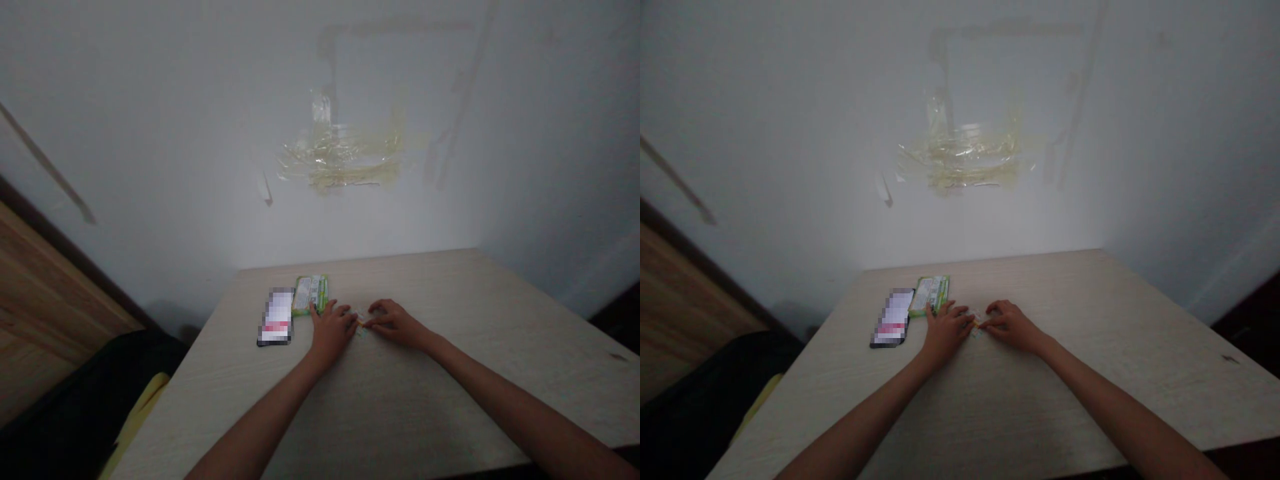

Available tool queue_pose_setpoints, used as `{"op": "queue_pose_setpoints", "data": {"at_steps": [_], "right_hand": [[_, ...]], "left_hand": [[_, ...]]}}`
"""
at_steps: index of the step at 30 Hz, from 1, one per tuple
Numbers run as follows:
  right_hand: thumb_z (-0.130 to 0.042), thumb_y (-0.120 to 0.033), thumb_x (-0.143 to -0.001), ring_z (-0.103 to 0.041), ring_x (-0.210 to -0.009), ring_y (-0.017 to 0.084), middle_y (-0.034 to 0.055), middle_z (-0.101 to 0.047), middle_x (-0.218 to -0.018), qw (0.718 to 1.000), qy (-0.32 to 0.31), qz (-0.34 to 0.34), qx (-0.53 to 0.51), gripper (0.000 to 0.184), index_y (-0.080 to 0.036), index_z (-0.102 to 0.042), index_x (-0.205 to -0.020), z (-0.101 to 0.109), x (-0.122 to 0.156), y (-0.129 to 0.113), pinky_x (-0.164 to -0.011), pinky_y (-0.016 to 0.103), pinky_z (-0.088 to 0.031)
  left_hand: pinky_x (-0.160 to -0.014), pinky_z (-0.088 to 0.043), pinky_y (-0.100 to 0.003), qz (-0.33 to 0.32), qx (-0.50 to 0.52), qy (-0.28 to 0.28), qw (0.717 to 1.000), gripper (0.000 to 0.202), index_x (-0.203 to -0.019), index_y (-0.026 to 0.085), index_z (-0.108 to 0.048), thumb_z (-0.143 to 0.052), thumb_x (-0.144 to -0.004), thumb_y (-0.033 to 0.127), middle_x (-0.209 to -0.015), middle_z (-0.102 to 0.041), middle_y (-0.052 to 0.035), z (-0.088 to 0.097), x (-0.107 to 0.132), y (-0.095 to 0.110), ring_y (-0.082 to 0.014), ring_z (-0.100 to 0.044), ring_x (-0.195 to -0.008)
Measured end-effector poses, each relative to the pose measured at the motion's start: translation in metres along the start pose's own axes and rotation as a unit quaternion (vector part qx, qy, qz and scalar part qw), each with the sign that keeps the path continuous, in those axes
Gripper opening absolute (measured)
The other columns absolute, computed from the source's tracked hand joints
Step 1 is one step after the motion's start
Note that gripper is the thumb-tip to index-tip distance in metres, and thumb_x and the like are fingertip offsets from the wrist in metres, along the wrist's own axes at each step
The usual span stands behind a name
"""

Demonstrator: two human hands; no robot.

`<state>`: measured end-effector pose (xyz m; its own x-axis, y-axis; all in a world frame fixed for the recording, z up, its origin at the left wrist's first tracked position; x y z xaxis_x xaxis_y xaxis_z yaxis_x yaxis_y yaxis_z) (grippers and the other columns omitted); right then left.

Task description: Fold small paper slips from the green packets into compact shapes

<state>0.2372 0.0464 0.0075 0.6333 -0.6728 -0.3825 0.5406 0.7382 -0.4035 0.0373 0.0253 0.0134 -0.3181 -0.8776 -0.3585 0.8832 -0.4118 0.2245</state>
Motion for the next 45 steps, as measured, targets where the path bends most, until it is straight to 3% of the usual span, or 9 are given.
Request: {"op": "queue_pose_setpoints", "data": {"at_steps": [10, 18, 32, 45], "right_hand": [[-0.06, -0.029, -0.089, -0.054, -0.105, 0.02, 0.0065, -0.059, -0.111, 1.0, -0.001, 0.025, 0.006, 0.02, -0.035, -0.073, -0.103, -0.001, -0.005, 0.007, -0.094, 0.041, -0.043], [-0.06, -0.028, -0.088, -0.052, -0.107, 0.024, 0.0105, -0.057, -0.109, 0.999, 0.048, -0.009, 0.023, 0.02, -0.028, -0.074, -0.101, -0.005, -0.012, 0.008, -0.094, 0.042, -0.045], [-0.057, -0.025, -0.089, -0.052, -0.098, 0.022, 0.0105, -0.056, -0.102, 0.994, 0.082, -0.044, 0.061, 0.021, -0.026, -0.074, -0.103, -0.017, -0.022, 0.016, -0.087, 0.039, -0.047], [-0.058, -0.024, -0.089, -0.052, -0.102, 0.021, 0.0091, -0.054, -0.112, 0.993, 0.105, -0.059, 0.006, 0.024, -0.031, -0.072, -0.107, -0.014, -0.018, 0.019, -0.091, 0.039, -0.046]], "left_hand": [[-0.1, 0.003, -0.08, 0.042, 0.026, -0.003, 0.999, 0.024, -0.106, 0.045, -0.067, -0.049, -0.091, 0.048, -0.126, -0.064, 0.0045, -0.007, 0.002, -0.003, -0.0318, -0.04, -0.13], [-0.101, 0.006, -0.078, 0.053, 0.038, -0.009, 0.998, 0.022, -0.101, 0.043, -0.069, -0.053, -0.088, 0.048, -0.124, -0.065, 0.0033, -0.005, -0.001, -0.004, -0.0329, -0.04, -0.13], [-0.102, 0.007, -0.077, 0.061, 0.033, -0.03, 0.997, 0.021, -0.102, 0.043, -0.068, -0.054, -0.088, 0.048, -0.127, -0.062, 0.0061, -0.004, -0.002, -0.004, -0.0314, -0.037, -0.132], [-0.102, 0.007, -0.077, 0.055, 0.017, -0.018, 0.998, 0.021, -0.105, 0.042, -0.067, -0.053, -0.089, 0.045, -0.126, -0.063, 0.004, -0.002, 0.0, 0.001, -0.0309, -0.037, -0.133]]}}
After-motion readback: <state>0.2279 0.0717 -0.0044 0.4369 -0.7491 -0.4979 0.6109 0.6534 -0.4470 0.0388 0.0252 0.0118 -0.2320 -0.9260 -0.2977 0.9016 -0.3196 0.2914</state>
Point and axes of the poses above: each hand's wrist, its own x-axis away from the middle knuckle, its own z-axis out of the back of the hand, y = z × x, the point moved 3 cm from there along -x, towards the middle knuckle
